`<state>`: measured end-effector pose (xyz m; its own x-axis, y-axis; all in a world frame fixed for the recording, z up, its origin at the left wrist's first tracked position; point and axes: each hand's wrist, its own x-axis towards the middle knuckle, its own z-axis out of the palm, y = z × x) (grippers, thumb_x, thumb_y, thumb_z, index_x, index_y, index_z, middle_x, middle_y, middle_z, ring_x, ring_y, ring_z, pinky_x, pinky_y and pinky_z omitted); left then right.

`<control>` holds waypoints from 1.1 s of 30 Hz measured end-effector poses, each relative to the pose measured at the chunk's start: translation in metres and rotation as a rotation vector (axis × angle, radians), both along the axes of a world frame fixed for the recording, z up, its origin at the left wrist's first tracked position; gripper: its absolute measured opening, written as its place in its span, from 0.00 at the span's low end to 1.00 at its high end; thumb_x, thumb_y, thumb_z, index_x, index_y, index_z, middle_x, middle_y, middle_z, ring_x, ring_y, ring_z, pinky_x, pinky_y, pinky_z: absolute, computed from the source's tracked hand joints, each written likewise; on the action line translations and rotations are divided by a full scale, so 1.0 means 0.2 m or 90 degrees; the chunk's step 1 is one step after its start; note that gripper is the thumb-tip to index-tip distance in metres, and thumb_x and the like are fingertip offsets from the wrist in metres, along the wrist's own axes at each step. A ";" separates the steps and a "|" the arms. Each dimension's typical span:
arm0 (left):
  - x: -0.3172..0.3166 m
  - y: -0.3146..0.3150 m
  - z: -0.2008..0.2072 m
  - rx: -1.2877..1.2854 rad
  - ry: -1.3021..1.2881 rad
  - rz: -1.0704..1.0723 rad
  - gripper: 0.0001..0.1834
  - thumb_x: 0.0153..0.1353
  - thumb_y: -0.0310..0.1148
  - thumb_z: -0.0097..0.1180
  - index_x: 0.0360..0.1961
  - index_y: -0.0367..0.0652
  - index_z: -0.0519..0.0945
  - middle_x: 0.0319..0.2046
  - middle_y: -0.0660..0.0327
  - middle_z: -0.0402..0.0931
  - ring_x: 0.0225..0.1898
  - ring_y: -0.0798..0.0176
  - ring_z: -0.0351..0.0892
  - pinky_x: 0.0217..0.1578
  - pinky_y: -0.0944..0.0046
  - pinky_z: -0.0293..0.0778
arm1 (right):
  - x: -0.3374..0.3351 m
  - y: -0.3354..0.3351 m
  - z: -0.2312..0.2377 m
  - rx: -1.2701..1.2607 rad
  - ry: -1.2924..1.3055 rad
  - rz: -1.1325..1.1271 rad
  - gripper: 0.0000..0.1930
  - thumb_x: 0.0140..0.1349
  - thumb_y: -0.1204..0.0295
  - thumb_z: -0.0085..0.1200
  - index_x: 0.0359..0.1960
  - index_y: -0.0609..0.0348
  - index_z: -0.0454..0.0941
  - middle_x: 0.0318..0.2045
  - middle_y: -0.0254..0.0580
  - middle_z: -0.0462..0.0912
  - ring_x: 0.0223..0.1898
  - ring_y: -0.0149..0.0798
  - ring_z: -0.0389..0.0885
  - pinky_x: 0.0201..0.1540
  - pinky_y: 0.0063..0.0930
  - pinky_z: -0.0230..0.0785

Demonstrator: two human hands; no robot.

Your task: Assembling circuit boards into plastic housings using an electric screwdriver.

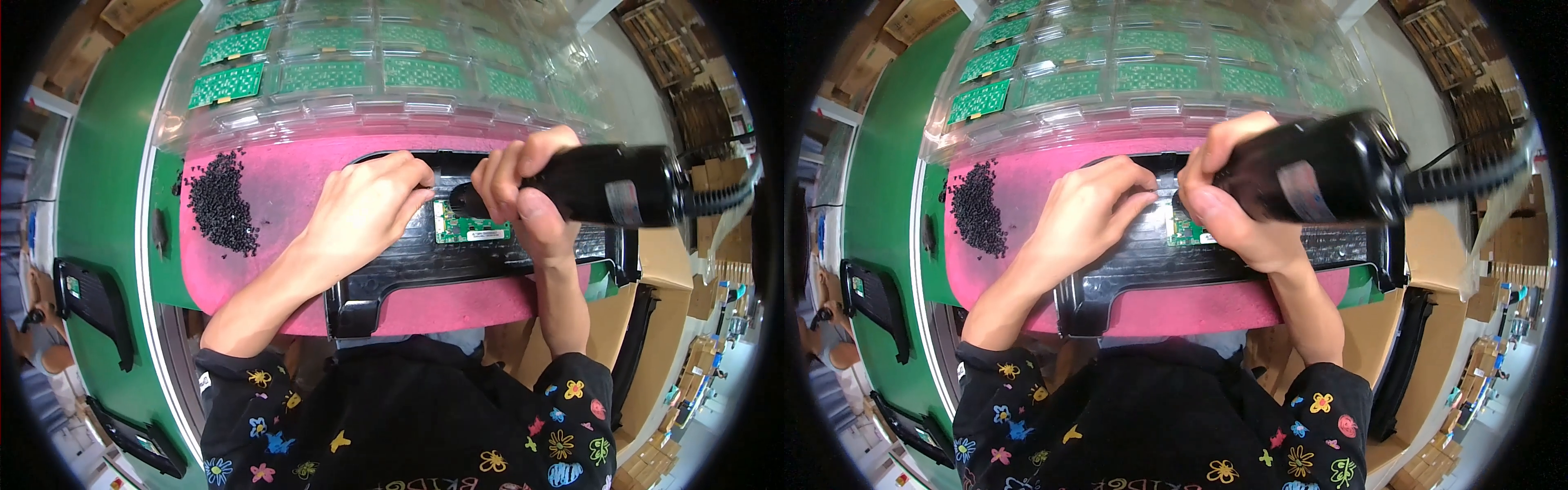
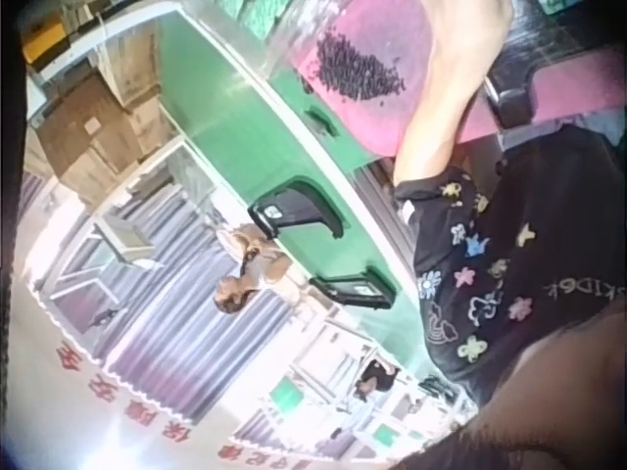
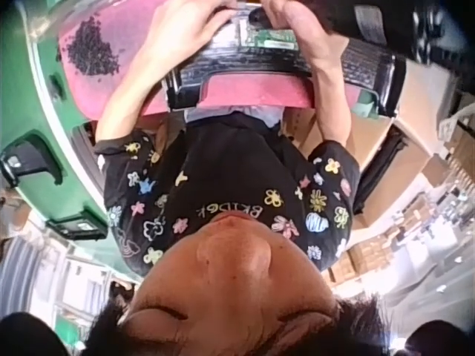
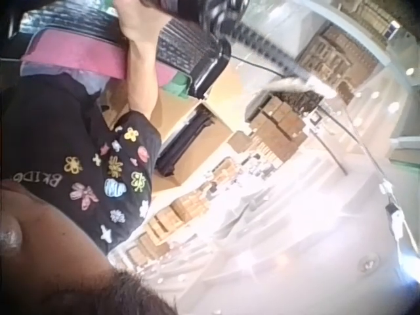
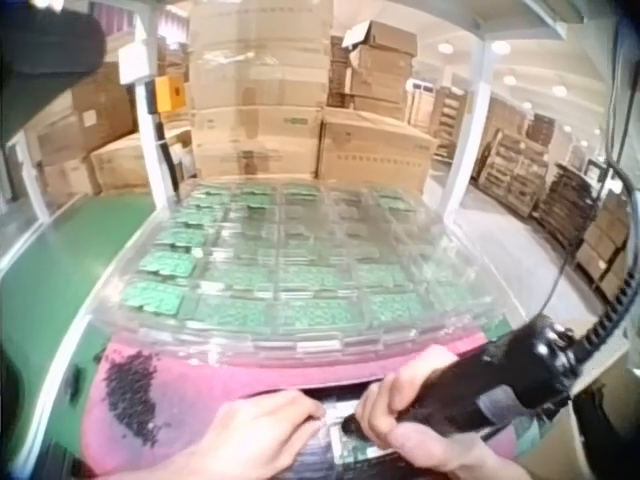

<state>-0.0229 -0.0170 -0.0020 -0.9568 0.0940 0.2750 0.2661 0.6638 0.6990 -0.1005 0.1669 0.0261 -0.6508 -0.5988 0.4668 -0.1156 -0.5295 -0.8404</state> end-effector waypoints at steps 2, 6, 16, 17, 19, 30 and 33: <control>0.00 0.01 -0.01 -0.015 0.027 0.013 0.06 0.58 0.29 0.61 0.35 0.38 0.80 0.31 0.54 0.79 0.31 0.48 0.81 0.32 0.55 0.75 | -0.02 -0.03 0.00 0.031 -0.033 -0.014 0.14 0.56 0.79 0.60 0.40 0.61 0.67 0.25 0.37 0.75 0.26 0.28 0.74 0.29 0.22 0.68; 0.01 0.00 0.01 -0.025 0.009 0.012 0.08 0.59 0.32 0.60 0.36 0.40 0.80 0.32 0.56 0.79 0.34 0.46 0.81 0.32 0.51 0.76 | -0.02 -0.07 0.01 0.090 -0.059 -0.068 0.11 0.56 0.79 0.60 0.38 0.62 0.72 0.27 0.37 0.76 0.27 0.25 0.74 0.29 0.20 0.68; 0.00 -0.01 0.00 -0.024 -0.006 -0.083 0.08 0.55 0.30 0.64 0.33 0.39 0.81 0.29 0.56 0.80 0.29 0.51 0.81 0.31 0.57 0.76 | 0.01 0.04 0.04 -0.141 -0.033 -0.051 0.14 0.64 0.64 0.51 0.46 0.53 0.64 0.17 0.33 0.66 0.15 0.28 0.63 0.24 0.29 0.60; -0.01 -0.01 0.01 -0.015 0.021 -0.110 0.07 0.55 0.29 0.64 0.34 0.38 0.81 0.29 0.56 0.80 0.30 0.52 0.82 0.31 0.57 0.76 | 0.01 0.06 0.05 -0.152 -0.046 -0.057 0.15 0.64 0.62 0.51 0.47 0.53 0.64 0.16 0.33 0.66 0.15 0.29 0.63 0.24 0.29 0.59; -0.02 0.00 0.00 0.012 0.024 -0.127 0.07 0.55 0.28 0.64 0.34 0.38 0.81 0.29 0.56 0.80 0.30 0.52 0.82 0.32 0.57 0.77 | 0.01 0.08 0.04 -0.157 -0.055 -0.046 0.15 0.65 0.60 0.50 0.47 0.52 0.64 0.16 0.33 0.67 0.15 0.29 0.63 0.25 0.28 0.58; -0.02 0.03 0.03 0.109 -0.035 -0.136 0.06 0.53 0.23 0.65 0.32 0.35 0.81 0.27 0.56 0.80 0.29 0.55 0.81 0.32 0.61 0.76 | 0.02 0.17 0.06 -0.159 -0.015 0.012 0.18 0.65 0.58 0.52 0.51 0.49 0.65 0.19 0.32 0.70 0.19 0.30 0.68 0.31 0.31 0.63; -0.02 0.04 0.02 0.186 -0.006 -0.171 0.07 0.56 0.26 0.63 0.34 0.36 0.81 0.28 0.55 0.80 0.32 0.51 0.81 0.34 0.56 0.75 | 0.04 0.16 0.06 -0.168 -0.063 0.020 0.18 0.66 0.57 0.52 0.51 0.49 0.65 0.19 0.33 0.70 0.19 0.31 0.68 0.31 0.32 0.63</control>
<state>-0.0277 -0.0085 0.0029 -0.9113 0.2604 0.3190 0.3964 0.3449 0.8508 -0.0924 0.1999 0.0378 -0.6843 -0.4852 0.5443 -0.0198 -0.7339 -0.6790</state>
